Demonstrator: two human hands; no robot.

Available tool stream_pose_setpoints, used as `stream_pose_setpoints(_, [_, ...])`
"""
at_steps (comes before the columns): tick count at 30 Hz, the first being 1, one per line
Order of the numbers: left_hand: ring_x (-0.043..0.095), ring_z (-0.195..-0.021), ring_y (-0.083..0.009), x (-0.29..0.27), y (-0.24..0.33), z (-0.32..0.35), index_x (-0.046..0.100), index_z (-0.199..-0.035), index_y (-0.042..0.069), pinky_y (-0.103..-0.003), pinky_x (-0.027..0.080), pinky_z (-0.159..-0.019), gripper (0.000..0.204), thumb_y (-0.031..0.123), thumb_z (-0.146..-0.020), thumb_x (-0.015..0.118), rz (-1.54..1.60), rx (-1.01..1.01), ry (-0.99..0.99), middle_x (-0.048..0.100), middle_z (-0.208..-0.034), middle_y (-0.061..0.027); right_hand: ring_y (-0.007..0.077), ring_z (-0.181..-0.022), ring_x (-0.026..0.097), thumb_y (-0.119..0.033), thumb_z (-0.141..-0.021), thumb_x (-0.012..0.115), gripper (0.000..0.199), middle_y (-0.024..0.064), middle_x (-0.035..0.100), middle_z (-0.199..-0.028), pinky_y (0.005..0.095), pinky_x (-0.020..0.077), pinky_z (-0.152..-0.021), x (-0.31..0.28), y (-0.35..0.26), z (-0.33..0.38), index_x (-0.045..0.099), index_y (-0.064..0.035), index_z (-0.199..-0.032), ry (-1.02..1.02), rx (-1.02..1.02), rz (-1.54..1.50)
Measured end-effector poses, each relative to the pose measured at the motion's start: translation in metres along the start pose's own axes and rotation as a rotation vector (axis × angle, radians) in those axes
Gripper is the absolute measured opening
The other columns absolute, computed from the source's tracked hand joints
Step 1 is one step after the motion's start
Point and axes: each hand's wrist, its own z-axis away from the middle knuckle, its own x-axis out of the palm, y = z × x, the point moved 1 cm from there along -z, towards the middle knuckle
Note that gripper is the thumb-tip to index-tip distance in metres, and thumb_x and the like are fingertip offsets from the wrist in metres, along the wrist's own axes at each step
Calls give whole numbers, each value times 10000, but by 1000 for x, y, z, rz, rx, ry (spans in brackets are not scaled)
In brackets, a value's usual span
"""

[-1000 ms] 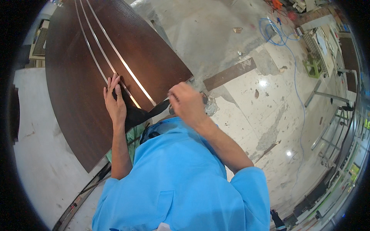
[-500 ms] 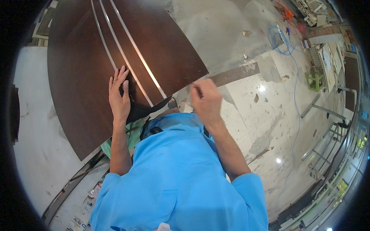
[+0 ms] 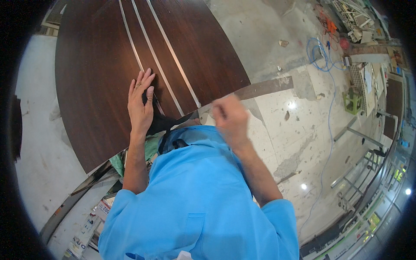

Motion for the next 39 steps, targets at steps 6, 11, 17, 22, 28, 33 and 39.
stream_pose_setpoints(6, [463,-1483,-229,1,-1,-1,680,-1367,138,-447,277,-1269,336,268,-1086,549,28,15,16,614,-1495,-34,249,-719,663,52,-830,728,128,113,652,-850,364,519,-623,14,9,22,687,-38,-910,57,80,29])
stream_pose_setpoints(11, [467,-1480,-232,1,-2,-1,684,-1359,137,-452,278,-1266,329,263,-1088,545,26,17,26,616,-1492,-40,232,-671,651,30,-843,738,110,99,651,-831,338,510,-579,9,4,11,682,-36,-909,-41,48,-95])
stream_pose_setpoints(17, [472,-1476,-237,1,-2,-2,686,-1356,128,-456,276,-1264,330,264,-1091,545,48,27,20,618,-1490,-46,236,-745,678,16,-855,731,87,116,659,-833,352,534,-632,-3,7,-1,689,-31,-915,187,232,46])
stream_pose_setpoints(22, [475,-1474,-243,1,-1,-2,684,-1358,117,-457,278,-1260,334,263,-1093,544,48,19,20,619,-1488,-56,152,-696,635,39,-860,730,91,76,664,-821,291,507,-592,2,3,2,696,-30,-908,-19,-89,-39])
stream_pose_setpoints(28, [474,-1475,-250,1,-1,-3,685,-1355,111,-457,277,-1260,343,278,-1097,532,61,23,17,619,-1487,-63,141,-679,661,-16,-902,732,34,78,693,-795,287,532,-623,-24,19,-12,710,-38,-915,253,167,185])
stream_pose_setpoints(33, [476,-1473,-255,1,-1,-3,688,-1348,106,-457,274,-1261,338,270,-1100,526,47,28,26,622,-1483,-67,218,-716,668,31,-822,775,137,97,670,-813,347,528,-635,-19,17,-3,696,-36,-911,184,-52,22])
stream_pose_setpoints(39, [476,-1474,-253,1,-2,-4,689,-1344,102,-453,273,-1261,334,262,-1100,526,44,43,22,623,-1483,-65,248,-722,663,45,-805,775,166,103,648,-828,359,532,-640,6,36,16,690,-42,-917,138,-125,5])
